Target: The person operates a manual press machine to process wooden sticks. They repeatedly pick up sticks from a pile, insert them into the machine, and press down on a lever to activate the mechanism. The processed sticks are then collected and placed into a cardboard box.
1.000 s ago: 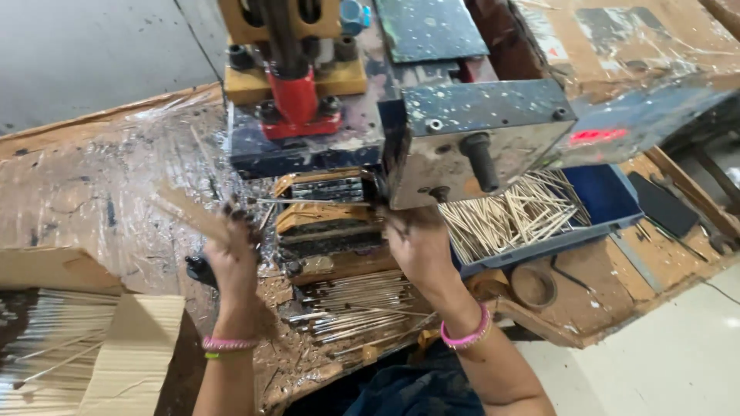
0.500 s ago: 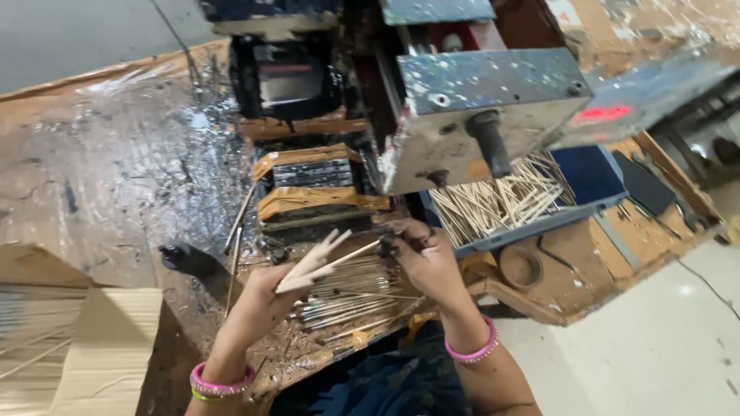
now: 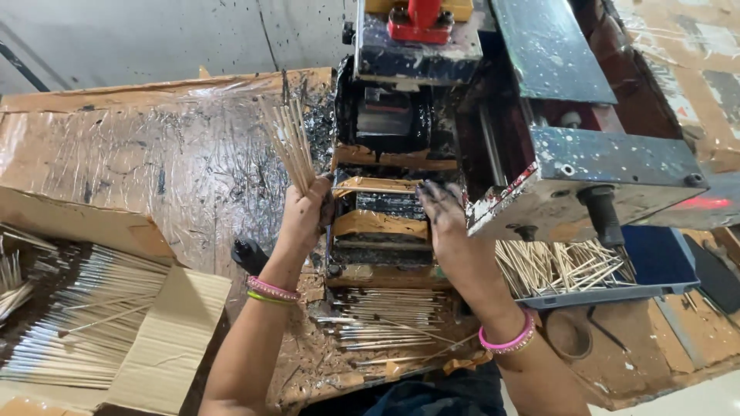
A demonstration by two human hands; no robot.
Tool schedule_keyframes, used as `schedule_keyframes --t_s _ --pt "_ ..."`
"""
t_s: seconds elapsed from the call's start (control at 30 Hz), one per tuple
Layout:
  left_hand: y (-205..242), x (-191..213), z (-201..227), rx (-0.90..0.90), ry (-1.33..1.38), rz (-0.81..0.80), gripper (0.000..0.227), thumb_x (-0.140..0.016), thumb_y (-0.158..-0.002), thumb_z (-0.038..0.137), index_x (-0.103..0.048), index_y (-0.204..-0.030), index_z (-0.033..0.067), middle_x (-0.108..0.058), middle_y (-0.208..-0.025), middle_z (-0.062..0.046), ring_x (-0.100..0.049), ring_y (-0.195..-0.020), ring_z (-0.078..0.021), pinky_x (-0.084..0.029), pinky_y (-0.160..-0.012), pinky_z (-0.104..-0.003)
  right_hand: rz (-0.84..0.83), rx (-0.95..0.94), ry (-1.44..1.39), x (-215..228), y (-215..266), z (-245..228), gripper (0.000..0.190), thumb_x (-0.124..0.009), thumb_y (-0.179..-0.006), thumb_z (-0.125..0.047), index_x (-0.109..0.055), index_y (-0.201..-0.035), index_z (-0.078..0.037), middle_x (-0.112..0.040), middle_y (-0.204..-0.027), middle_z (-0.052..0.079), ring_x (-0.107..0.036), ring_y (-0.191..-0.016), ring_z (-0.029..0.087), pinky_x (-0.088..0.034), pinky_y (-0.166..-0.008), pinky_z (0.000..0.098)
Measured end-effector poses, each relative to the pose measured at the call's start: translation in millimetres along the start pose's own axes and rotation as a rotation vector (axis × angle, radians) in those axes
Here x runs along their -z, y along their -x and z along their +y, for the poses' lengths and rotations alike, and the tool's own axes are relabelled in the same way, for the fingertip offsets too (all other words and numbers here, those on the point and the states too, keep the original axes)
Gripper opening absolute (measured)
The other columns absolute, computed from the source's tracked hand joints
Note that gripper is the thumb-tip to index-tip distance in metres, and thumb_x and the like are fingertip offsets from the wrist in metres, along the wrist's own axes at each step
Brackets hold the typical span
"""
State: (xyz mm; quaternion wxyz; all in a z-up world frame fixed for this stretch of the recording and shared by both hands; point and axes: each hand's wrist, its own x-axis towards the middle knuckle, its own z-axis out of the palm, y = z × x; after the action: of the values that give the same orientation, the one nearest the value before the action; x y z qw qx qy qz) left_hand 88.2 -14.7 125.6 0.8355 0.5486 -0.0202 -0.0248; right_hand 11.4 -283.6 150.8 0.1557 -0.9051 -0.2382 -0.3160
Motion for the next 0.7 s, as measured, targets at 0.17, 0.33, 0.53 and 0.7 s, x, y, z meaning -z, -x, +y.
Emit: schedule_keyframes --t_s 0.17,0.33,0.53,0.7 --pt "6.5 -13.2 7.2 0.010 0.029 0.006 0.028 -0.055 -0.098 0.013 -0.048 -0.071 0.0134 -0.043 -0.055 0.005 -0.039 -0.043 -0.0060 -0.029 -0.039 -0.025 -0.078 -0.191 0.041 31.4 -9.1 -30.4 0.049 -0.056 -0.084 0.006 -0.065 -0.131 -0.004 -0.064 -0.133 0.018 -0.061 -0.120 0.037 -0.049 -0.101 0.0478" --pt "9.8 -8.9 -1.6 0.009 0.011 0.024 0.030 -0.056 -0.098 0.012 -0.048 -0.070 0.0141 -0.041 -0.056 0.006 -0.037 -0.044 -0.0051 -0.027 -0.040 -0.026 0.044 -0.009 0.273 34.3 -6.0 -26.0 0.047 -0.062 -0.078 -0.001 -0.071 -0.123 -0.003 -0.063 -0.118 0.023 -0.062 -0.103 0.041 -0.048 -0.089 0.0516" --pt "18.7 -2.0 -7.3 -0.006 -0.021 -0.021 0.036 -0.055 -0.103 0.020 -0.048 -0.069 0.0151 -0.039 -0.054 0.007 -0.035 -0.042 -0.0039 -0.024 -0.037 -0.025 0.149 0.112 0.466 47.1 -14.6 -11.4 0.010 -0.070 -0.084 -0.005 -0.073 -0.092 0.001 -0.066 -0.095 0.020 -0.063 -0.092 0.036 -0.050 -0.087 0.0495" --pt "62.7 57.4 -96.9 -0.307 -0.583 -0.050 0.046 -0.045 -0.110 0.026 -0.051 -0.067 0.0112 -0.047 -0.055 0.002 -0.040 -0.042 -0.0070 -0.031 -0.036 -0.026 -0.111 -0.079 0.286 52.1 11.6 -9.4 0.026 -0.067 -0.106 -0.017 -0.074 -0.090 0.003 -0.067 -0.081 0.019 -0.060 -0.063 0.033 -0.047 -0.054 0.0479"
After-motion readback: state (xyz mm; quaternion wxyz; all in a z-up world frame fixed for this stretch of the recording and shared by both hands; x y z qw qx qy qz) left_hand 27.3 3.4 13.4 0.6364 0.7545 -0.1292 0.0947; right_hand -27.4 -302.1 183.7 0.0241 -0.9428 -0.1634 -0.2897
